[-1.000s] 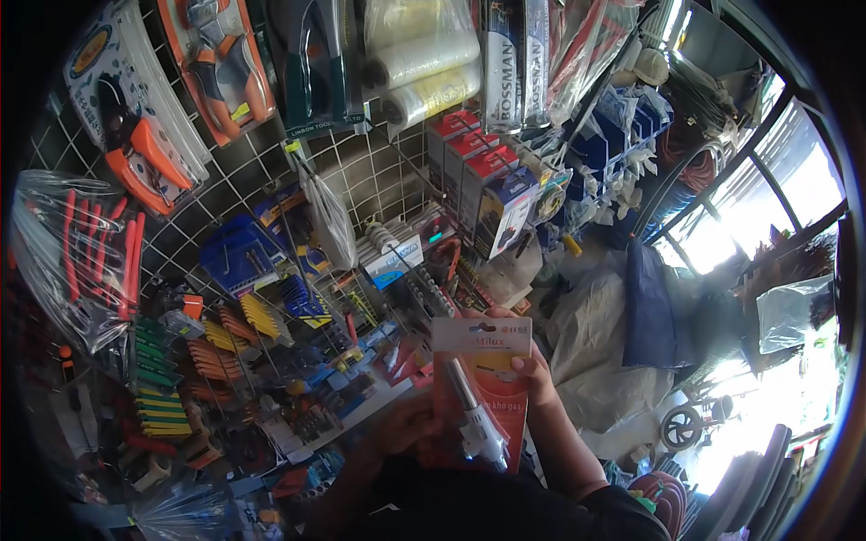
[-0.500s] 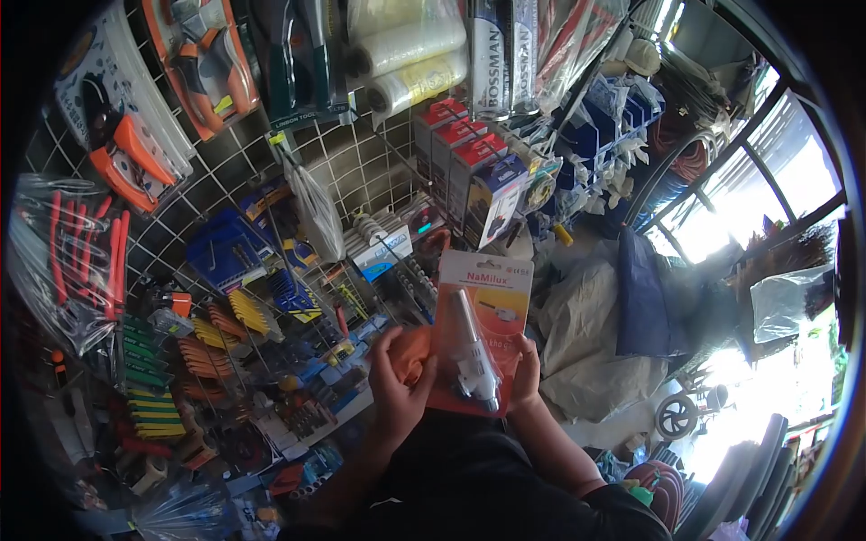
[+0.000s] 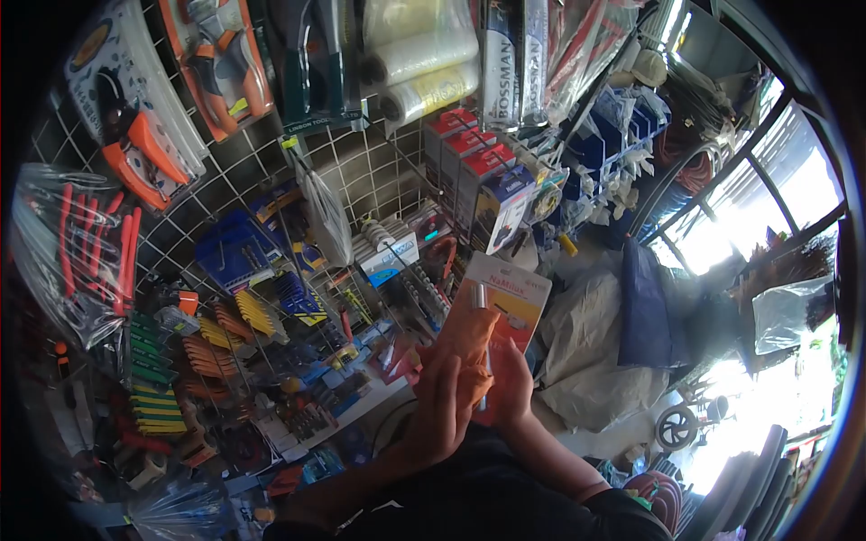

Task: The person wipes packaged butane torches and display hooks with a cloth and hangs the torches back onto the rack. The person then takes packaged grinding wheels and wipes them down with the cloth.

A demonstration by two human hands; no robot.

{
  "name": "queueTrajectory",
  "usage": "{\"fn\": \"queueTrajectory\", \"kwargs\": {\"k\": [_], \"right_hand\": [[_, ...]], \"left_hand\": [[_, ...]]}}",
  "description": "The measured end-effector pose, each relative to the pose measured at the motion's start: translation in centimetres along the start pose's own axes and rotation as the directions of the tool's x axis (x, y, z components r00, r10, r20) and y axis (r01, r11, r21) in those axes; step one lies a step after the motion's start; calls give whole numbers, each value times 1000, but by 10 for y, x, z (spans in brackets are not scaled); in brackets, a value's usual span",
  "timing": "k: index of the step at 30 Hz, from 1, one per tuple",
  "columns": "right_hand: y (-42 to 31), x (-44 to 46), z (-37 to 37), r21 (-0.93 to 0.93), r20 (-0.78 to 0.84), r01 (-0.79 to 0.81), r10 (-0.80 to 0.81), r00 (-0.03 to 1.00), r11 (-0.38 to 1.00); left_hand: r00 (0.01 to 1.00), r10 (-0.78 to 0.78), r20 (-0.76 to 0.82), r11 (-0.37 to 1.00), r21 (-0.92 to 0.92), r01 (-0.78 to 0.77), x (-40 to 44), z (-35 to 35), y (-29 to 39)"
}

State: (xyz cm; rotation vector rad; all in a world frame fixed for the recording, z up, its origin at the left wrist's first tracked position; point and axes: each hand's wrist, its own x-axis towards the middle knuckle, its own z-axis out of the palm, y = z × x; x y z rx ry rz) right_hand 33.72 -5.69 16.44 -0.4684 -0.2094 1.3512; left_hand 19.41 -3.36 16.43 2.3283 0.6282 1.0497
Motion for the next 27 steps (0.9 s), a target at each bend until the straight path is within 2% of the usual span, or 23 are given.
{"fn": "queueTrajectory", "kwargs": {"k": [3,5,7,9,11,13,14,15,17,19,21,22,24,25,27], "right_hand": [[10,-3,7,-31,-33,52,-53,998,998],[15,-4,6,-234,-65,52,-69,995,971],[20,-9,13,-198,-112,51,-75,991,979],[24,-13,5,-250,-118,39,-70,991,967],[23,-19,-1,-248,-50,-1,-12,999,969],[17,-27,-5,-439,89,-118,174,981,891],[15,-30,-6,-603,79,-127,216,973,788],[12,-30,-5,-603,80,-126,217,973,787],[5,-28,-2,-640,106,-195,336,936,744],[-3,-24,-5,-686,107,-207,379,919,697],[-11,-21,-7,-803,107,-250,544,832,540],[-14,-21,-5,-803,105,-252,545,832,540],[-20,-21,2,-875,180,-174,637,749,452],[-20,-20,1,-874,178,-179,639,748,452],[-18,-17,-2,-839,195,-229,664,722,494]], "left_hand": [[988,-80,-131,993,-91,68,16,-2,-2],[975,-132,-180,982,-160,103,34,-8,-10],[949,-212,-233,938,-322,131,47,-16,-25],[950,-217,-225,933,-334,134,61,-34,-29],[999,-32,-20,951,-308,24,76,-54,-28],[1000,-16,-25,965,-264,9,84,-59,-31],[1000,24,-9,966,-259,-25,88,-58,-37],[998,62,7,965,-256,-58,91,-57,-42],[999,49,-19,958,-281,-52,96,-54,-56],[1000,15,-1,997,-73,-15,101,-57,-68],[1000,12,-20,999,-47,-13,107,-65,-70],[999,-6,40,999,-54,8,110,-69,-69],[978,-35,207,995,-85,54,119,-75,-76],[977,-39,209,995,-86,58,122,-77,-79],[930,-88,358,993,-39,109,125,-83,-77]]}}
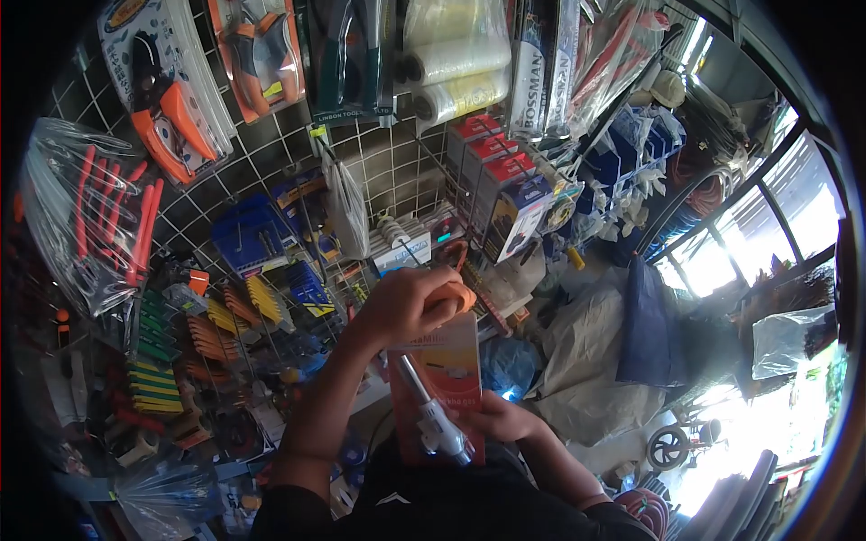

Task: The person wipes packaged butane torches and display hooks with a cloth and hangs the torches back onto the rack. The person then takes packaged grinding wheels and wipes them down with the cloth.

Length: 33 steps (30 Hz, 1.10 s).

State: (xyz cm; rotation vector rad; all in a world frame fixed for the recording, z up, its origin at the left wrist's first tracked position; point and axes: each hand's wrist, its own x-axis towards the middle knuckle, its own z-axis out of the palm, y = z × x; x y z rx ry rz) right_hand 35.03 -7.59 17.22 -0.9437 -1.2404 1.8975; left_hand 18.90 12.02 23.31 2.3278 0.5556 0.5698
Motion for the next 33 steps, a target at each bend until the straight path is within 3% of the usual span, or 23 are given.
{"fn": "queueTrajectory", "kwargs": {"k": [2,4,6,7,12,18,21,23,24,26,28,30,32,33], "right_hand": [[6,1,2,44,-22,29,-28,999,999],[9,2,11,339,-170,58,0,985,939],[23,2,7,454,-220,142,-43,975,880],[28,2,5,554,-268,220,-79,960,803],[31,5,-3,579,-313,306,-140,939,755],[23,7,2,493,-432,367,-145,890,789],[22,9,3,521,-468,383,-120,876,763],[13,13,6,507,-481,428,-167,861,749],[8,14,7,491,-495,474,-213,842,731],[8,14,0,456,-485,460,-221,846,762],[7,17,-4,435,-516,426,-168,840,793],[10,18,-9,428,-513,429,-176,840,795],[16,20,-16,424,-502,427,-185,845,799],[22,22,-20,366,-492,401,-192,849,840]], "left_hand": [[999,35,30,999,0,-35,-2,-3,7],[995,74,68,997,-4,-74,-8,1,17],[949,315,-14,943,116,-311,-21,16,33],[947,309,91,931,174,-320,-24,21,41],[966,254,51,935,244,-259,-38,46,60],[969,248,20,967,48,-249,-54,50,72],[985,172,10,985,-23,-171,-60,48,68],[951,174,-257,974,-98,-204,-60,49,54],[951,173,-257,974,-99,-204,-62,50,50],[852,222,-474,945,-111,-308,-68,54,43],[822,221,-526,956,-52,-290,-79,63,34],[558,-144,-817,964,-243,-107,-83,82,25],[569,-192,-800,944,-310,-117,-90,94,3],[718,-478,-506,639,-761,-111,-96,102,0]]}}
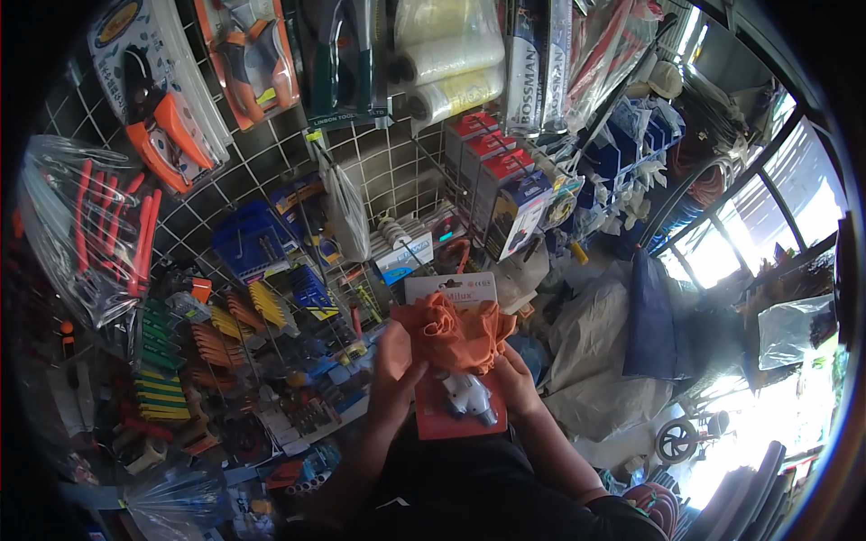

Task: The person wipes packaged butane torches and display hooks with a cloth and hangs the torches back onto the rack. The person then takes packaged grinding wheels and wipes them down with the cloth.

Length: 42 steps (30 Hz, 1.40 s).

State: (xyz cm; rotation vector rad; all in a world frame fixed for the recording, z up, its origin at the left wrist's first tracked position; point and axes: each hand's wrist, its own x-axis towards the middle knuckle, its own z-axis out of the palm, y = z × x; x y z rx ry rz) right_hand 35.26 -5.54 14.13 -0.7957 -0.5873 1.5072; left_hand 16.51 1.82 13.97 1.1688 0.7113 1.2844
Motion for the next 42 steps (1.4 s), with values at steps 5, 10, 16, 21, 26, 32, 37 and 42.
{"fn": "queueTrajectory", "kwargs": {"k": [5,10,16,21,26,32,37,42], "right_hand": [[-13,11,22,-365,115,247,-220,969,898],[-53,5,60,-810,489,581,-454,744,80],[-33,26,64,-822,567,523,-248,785,-224],[-20,0,63,-874,481,475,-331,812,-105],[-5,-13,46,-919,394,362,-375,839,-157],[7,-14,53,-956,285,283,-500,818,-82],[11,-22,56,-923,384,352,-449,807,-156],[0,-9,58,-753,649,452,-428,629,-478]], "left_hand": [[811,-348,471,540,-607,584,-23,-20,-40],[883,-311,352,653,-595,468,-15,-3,-22],[873,-389,293,746,-456,485,-14,-8,-26],[891,-352,287,534,-720,443,-5,-12,-4],[902,-415,122,527,-776,347,-11,-6,-34],[887,-460,40,532,-788,311,-12,6,-32],[863,-410,295,407,-787,463,-16,13,-30],[860,-405,309,318,-835,450,-16,19,-22]]}}
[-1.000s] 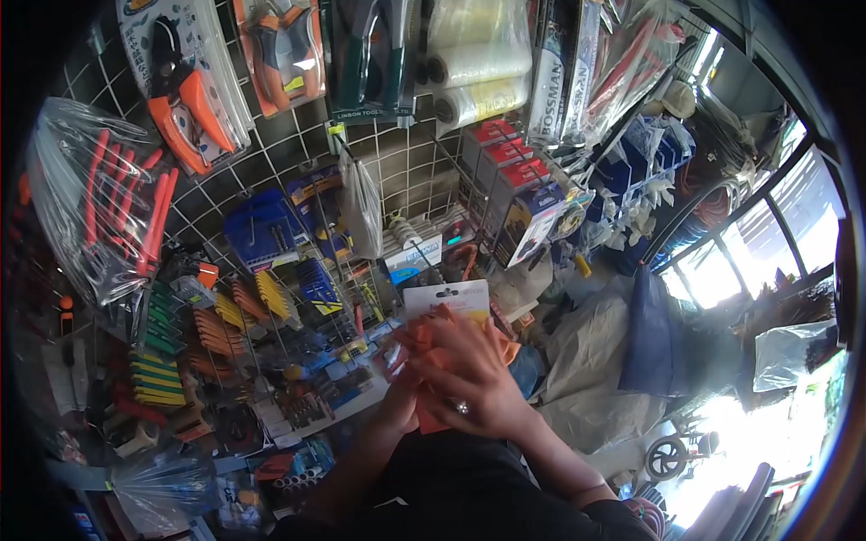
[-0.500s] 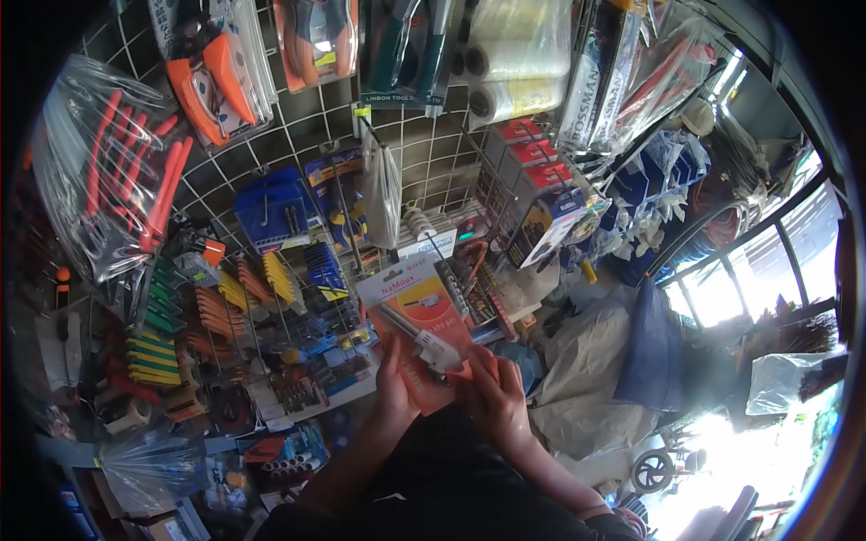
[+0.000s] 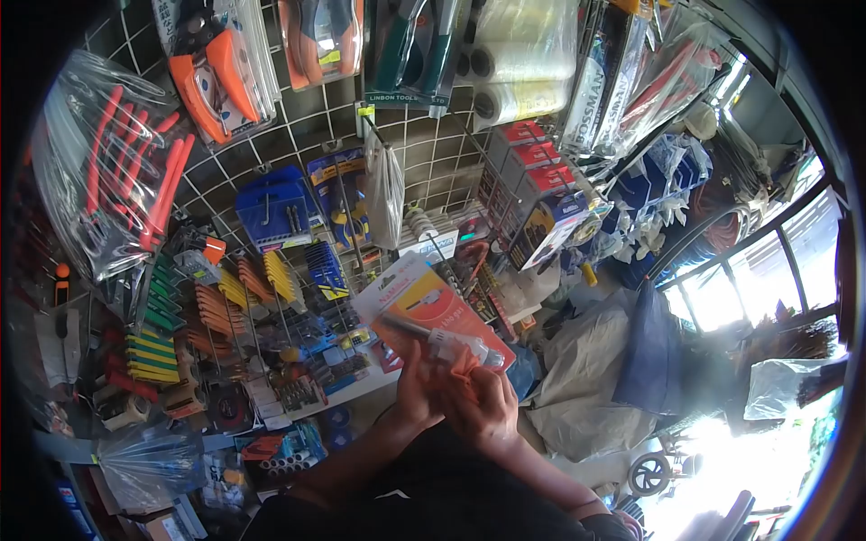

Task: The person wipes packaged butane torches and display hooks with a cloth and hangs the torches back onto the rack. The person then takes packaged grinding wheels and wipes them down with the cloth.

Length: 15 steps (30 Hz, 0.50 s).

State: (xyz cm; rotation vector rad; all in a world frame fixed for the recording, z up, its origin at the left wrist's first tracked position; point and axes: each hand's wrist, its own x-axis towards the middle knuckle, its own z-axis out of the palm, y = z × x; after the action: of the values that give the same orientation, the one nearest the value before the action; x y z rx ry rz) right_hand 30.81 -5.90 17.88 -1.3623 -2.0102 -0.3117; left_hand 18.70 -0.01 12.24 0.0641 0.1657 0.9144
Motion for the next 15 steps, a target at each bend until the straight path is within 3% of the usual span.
{"fn": "queueTrajectory", "kwargs": {"k": [2,5,6,8,10,11,13,15], "right_hand": [[1,0,4,14,-8,-13,13,1000,1000],[-7,6,5,33,22,-33,33,999,999],[-9,8,4,34,63,-46,44,997,998],[-7,8,6,84,14,-79,79,997,993],[-3,7,3,142,-30,-112,117,993,984],[0,6,0,145,-9,-41,43,999,989],[1,6,-2,145,5,29,-30,1000,989],[-4,8,-3,314,-76,-39,66,995,949]], "left_hand": [[966,-8,258,1000,-13,11,3,-13,0],[946,51,319,993,-120,-13,7,-32,-6],[944,42,326,993,-117,-4,4,-35,-8],[994,81,68,992,90,-88,2,-42,-12],[995,77,61,976,199,-88,1,-20,-8],[995,87,47,948,303,-97,1,-13,-6],[987,74,145,962,249,-109,2,-39,3],[968,66,244,975,191,-114,-3,-56,11]]}}
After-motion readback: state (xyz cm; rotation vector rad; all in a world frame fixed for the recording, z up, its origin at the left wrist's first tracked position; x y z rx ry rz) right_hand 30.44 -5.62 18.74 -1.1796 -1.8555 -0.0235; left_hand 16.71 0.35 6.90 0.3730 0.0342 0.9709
